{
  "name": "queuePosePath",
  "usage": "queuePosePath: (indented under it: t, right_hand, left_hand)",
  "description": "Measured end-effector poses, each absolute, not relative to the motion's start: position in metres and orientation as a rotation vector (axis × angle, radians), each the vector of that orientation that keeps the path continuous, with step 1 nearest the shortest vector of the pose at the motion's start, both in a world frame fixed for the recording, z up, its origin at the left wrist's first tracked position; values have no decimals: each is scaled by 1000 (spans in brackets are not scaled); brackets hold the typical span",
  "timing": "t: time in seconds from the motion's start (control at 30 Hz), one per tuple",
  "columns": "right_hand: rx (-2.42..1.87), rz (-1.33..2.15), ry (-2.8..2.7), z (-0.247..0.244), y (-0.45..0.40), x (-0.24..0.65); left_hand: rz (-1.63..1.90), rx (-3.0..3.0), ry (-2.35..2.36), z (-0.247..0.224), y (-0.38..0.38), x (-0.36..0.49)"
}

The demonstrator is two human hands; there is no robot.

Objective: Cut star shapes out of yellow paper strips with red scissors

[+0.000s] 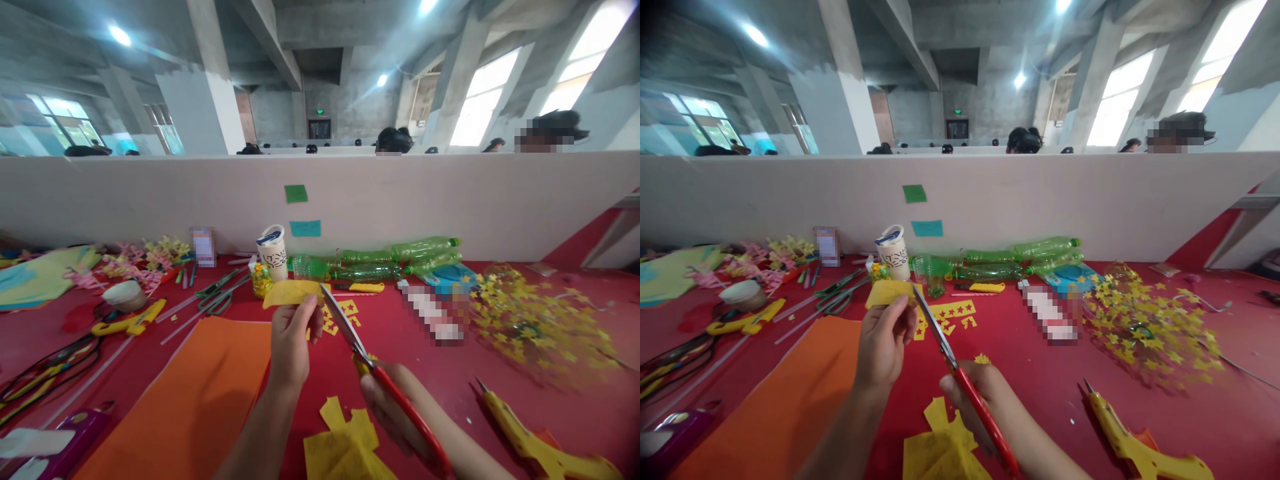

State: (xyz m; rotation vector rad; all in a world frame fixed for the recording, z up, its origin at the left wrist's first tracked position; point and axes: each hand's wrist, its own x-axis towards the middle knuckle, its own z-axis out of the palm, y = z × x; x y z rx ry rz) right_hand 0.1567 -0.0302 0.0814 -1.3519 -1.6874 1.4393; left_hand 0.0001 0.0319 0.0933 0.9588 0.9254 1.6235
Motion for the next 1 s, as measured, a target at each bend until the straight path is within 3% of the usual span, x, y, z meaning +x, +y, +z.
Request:
queuePosePath:
  t: [0.73,1.0]
  right_hand:
    - [-1283,1449,-1729,72,-28,161]
    - [-1310,1424,-1793,75,-24,172]
  left_hand:
    - [1615,1071,902,99,35,-9]
    - [1438,1221,956,100,38,-22]
